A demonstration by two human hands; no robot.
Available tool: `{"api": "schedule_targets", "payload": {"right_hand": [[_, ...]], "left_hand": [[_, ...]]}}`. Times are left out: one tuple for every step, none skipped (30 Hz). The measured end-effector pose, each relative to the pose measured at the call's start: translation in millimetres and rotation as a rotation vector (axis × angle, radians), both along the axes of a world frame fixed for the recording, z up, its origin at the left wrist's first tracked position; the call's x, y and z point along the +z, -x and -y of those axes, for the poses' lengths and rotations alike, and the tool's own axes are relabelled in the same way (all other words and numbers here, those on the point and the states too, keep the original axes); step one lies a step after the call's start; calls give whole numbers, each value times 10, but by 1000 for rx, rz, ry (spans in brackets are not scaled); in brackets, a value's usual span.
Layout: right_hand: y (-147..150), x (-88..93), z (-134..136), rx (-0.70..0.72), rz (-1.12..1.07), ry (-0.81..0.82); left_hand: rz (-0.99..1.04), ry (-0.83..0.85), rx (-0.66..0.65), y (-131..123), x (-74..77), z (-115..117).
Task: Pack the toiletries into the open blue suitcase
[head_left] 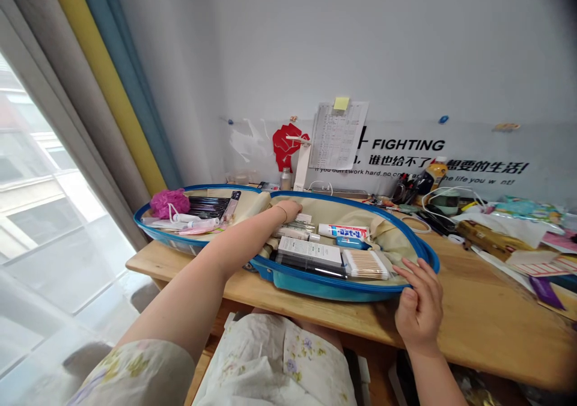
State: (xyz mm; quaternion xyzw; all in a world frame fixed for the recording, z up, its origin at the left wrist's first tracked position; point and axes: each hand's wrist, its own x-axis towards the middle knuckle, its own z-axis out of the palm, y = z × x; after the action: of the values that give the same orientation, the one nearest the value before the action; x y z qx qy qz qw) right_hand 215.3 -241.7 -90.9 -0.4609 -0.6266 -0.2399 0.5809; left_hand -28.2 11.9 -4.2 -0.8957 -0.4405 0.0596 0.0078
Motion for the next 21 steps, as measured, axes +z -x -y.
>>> {"api": "schedule_targets", "payload": {"right_hand": [[0, 1, -1, 2, 3, -6], [-1, 2, -2, 5, 7, -12], [-2, 3, -2, 7, 11, -19], [-2, 4, -1, 7, 15, -21], [-3, 5, 0, 5, 18, -19], [-3, 7, 1, 2, 17, -13], [-2, 8, 2, -2, 14, -5], [-1, 11, 4, -4, 12, 0], [0, 14, 4, -4, 11, 2], [2, 18, 4, -1, 14, -2], [4, 22, 3, 4, 19, -10], [6, 25, 2, 8, 25, -18], [8, 28, 0, 9, 30, -25], [10, 31, -2, 9, 32, -29], [11, 32, -4, 9, 30, -29], [13, 32, -4, 10, 30, -31], [14, 31, -5, 10, 28, -32], [15, 30, -4, 10, 27, -33], [15, 28, -4, 10, 27, -34], [14, 25, -4, 10, 26, -33], [12, 22, -3, 9, 25, -32]], "left_hand": [[-19, -4, 5, -4, 7, 16], [-36, -9, 11, -9, 14, 33], [-48, -14, 16, -13, 21, 52], [-57, -19, 21, -17, 25, 73], [-63, -25, 26, -22, 29, 97], [-66, -32, 31, -28, 33, 122], [-66, -41, 36, -36, 40, 149], [-61, -52, 40, -44, 51, 176], [-50, -66, 45, -50, 71, 201], [-32, -84, 51, -52, 102, 222], [-9, -106, 60, -45, 146, 237], [19, -131, 73, -22, 204, 245], [49, -159, 94, 21, 274, 244], [78, -188, 123, 91, 354, 234], [103, -214, 163, 192, 437, 217], [119, -235, 211, 326, 520, 194], [125, -249, 266, 494, 597, 169], [118, -251, 326, 692, 663, 144], [101, -241, 388, 915, 716, 123], [74, -223, 447, 1156, 752, 111], [38, -185, 502, 1407, 772, 109]]}}
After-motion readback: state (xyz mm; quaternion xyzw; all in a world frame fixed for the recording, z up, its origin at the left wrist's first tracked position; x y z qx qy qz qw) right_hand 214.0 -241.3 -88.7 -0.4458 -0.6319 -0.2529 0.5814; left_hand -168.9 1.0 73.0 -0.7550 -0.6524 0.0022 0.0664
